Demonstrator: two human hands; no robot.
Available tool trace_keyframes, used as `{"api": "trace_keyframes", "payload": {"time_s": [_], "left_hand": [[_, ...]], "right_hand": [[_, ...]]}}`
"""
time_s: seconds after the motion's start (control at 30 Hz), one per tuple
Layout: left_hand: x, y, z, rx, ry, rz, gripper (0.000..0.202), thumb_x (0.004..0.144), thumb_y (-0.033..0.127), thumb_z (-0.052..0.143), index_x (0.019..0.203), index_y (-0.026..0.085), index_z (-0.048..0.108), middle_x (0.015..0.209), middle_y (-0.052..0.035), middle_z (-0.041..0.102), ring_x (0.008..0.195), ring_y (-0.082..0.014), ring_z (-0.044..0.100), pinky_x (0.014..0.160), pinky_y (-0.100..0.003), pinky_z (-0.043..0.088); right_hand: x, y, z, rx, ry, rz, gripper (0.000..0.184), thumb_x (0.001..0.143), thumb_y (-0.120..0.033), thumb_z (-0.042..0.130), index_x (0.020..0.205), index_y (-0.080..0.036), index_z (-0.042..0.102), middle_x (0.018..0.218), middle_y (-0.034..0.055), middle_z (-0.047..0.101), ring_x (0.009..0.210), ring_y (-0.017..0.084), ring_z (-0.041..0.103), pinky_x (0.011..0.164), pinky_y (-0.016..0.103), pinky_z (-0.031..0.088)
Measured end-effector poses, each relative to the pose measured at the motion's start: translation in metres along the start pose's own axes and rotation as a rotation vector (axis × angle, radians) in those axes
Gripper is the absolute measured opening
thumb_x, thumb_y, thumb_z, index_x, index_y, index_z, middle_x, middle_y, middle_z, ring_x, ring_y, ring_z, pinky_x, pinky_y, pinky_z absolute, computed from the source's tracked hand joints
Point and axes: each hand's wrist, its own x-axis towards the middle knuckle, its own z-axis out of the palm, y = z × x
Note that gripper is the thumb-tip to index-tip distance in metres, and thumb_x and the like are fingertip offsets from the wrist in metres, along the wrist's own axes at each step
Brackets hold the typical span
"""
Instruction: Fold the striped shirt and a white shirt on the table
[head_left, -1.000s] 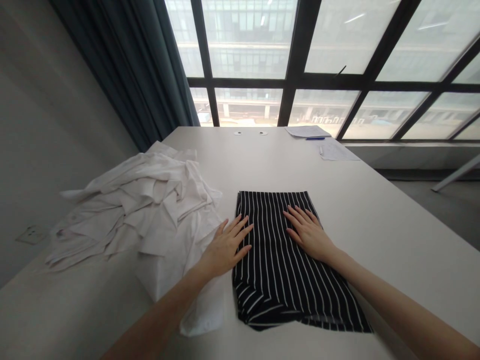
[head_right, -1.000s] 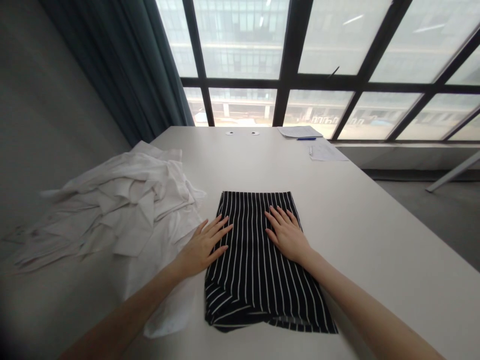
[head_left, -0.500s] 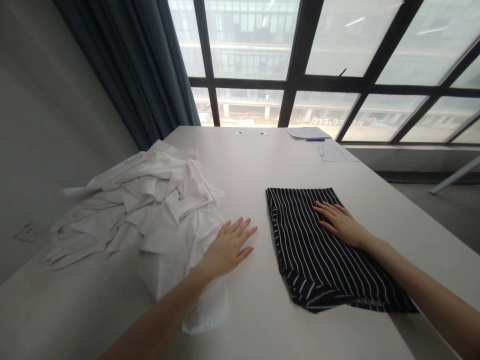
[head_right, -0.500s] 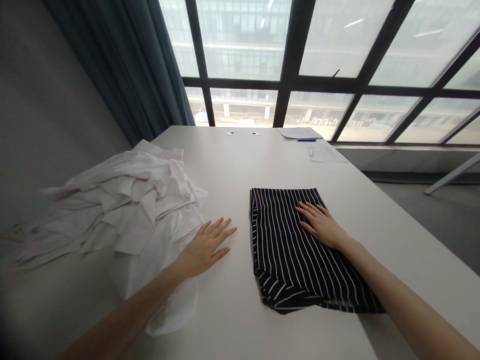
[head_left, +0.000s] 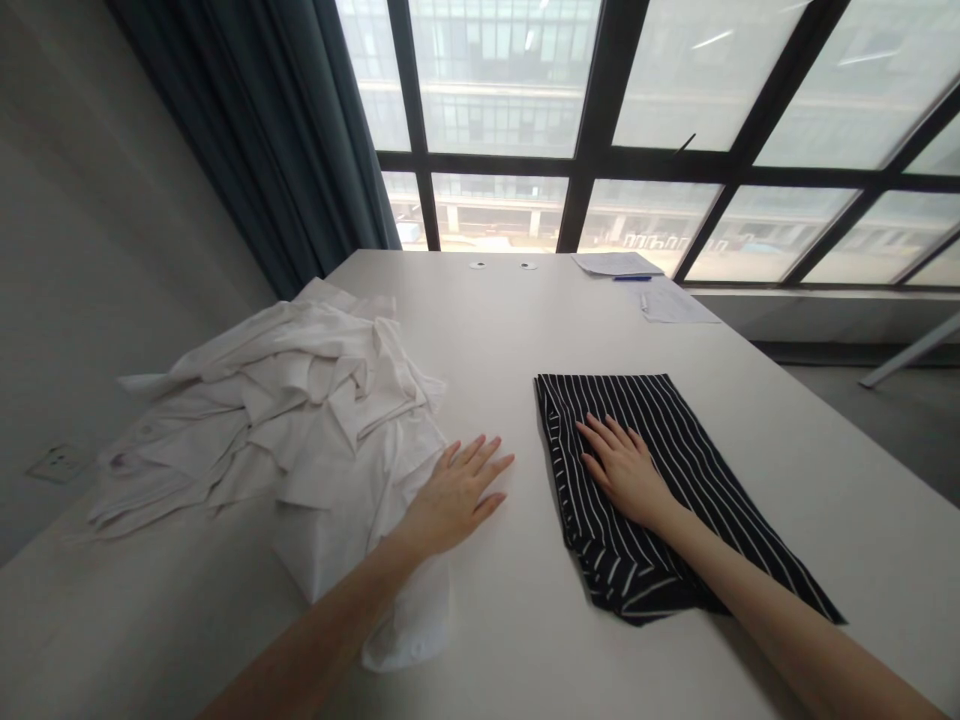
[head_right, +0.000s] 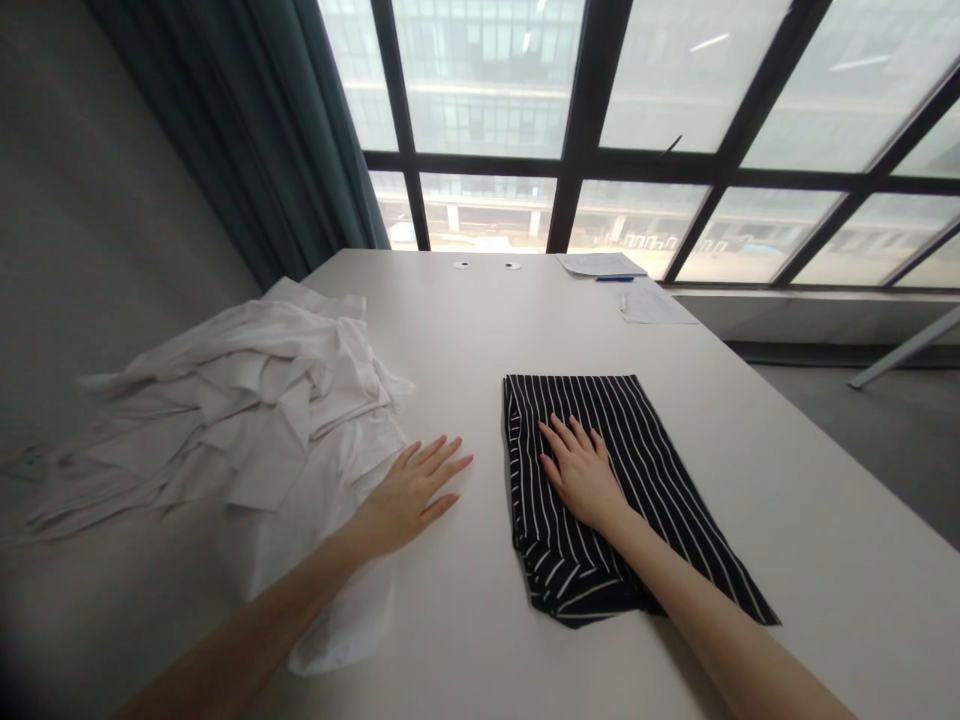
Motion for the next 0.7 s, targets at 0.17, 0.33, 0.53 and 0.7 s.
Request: {"api": "trace_keyframes", "payload": {"time_s": [0.17, 0.33, 0.53, 0.7], "left_hand": [[0.0, 0.0, 0.0, -0.004, 0.01, 0.003, 0.046, 0.099, 0.039, 0.043, 0.144, 0.031, 0.042, 0.154, -0.0049, 0.039, 0.143, -0.0229, 0.032, 0.116, -0.046, 0.024], [0.0, 0.001, -0.001, 0.007, -0.005, -0.005, 0.046, 0.099, 0.038, 0.044, 0.144, 0.031, 0.042, 0.154, -0.0046, 0.039, 0.143, -0.0233, 0.033, 0.115, -0.047, 0.025], [0.0, 0.002, 0.0, 0.013, 0.022, -0.002, 0.045, 0.099, 0.037, 0.043, 0.143, 0.03, 0.043, 0.154, -0.005, 0.039, 0.142, -0.023, 0.033, 0.116, -0.046, 0.025], [0.0, 0.002, -0.002, 0.015, -0.001, -0.006, 0.045, 0.099, 0.036, 0.044, 0.143, 0.03, 0.043, 0.154, -0.0051, 0.039, 0.142, -0.0235, 0.033, 0.115, -0.047, 0.027]], "right_hand": [[-0.006, 0.032, -0.001, -0.025, -0.006, -0.008, 0.051, 0.098, -0.043, 0.031, 0.146, -0.028, 0.042, 0.155, 0.0028, 0.038, 0.144, 0.027, 0.028, 0.112, 0.052, 0.028], [-0.015, 0.073, -0.003, -0.07, -0.013, 0.036, 0.052, 0.098, -0.044, 0.029, 0.145, -0.028, 0.042, 0.154, 0.0035, 0.038, 0.143, 0.026, 0.03, 0.112, 0.053, 0.027], [-0.026, 0.135, -0.004, -0.078, -0.032, 0.102, 0.054, 0.096, -0.048, 0.026, 0.146, -0.031, 0.04, 0.154, 0.0033, 0.039, 0.144, 0.027, 0.029, 0.112, 0.055, 0.028], [-0.033, 0.184, -0.006, -0.073, -0.043, 0.119, 0.058, 0.093, -0.05, 0.027, 0.144, -0.03, 0.044, 0.154, 0.003, 0.04, 0.144, 0.027, 0.029, 0.113, 0.053, 0.027]]}}
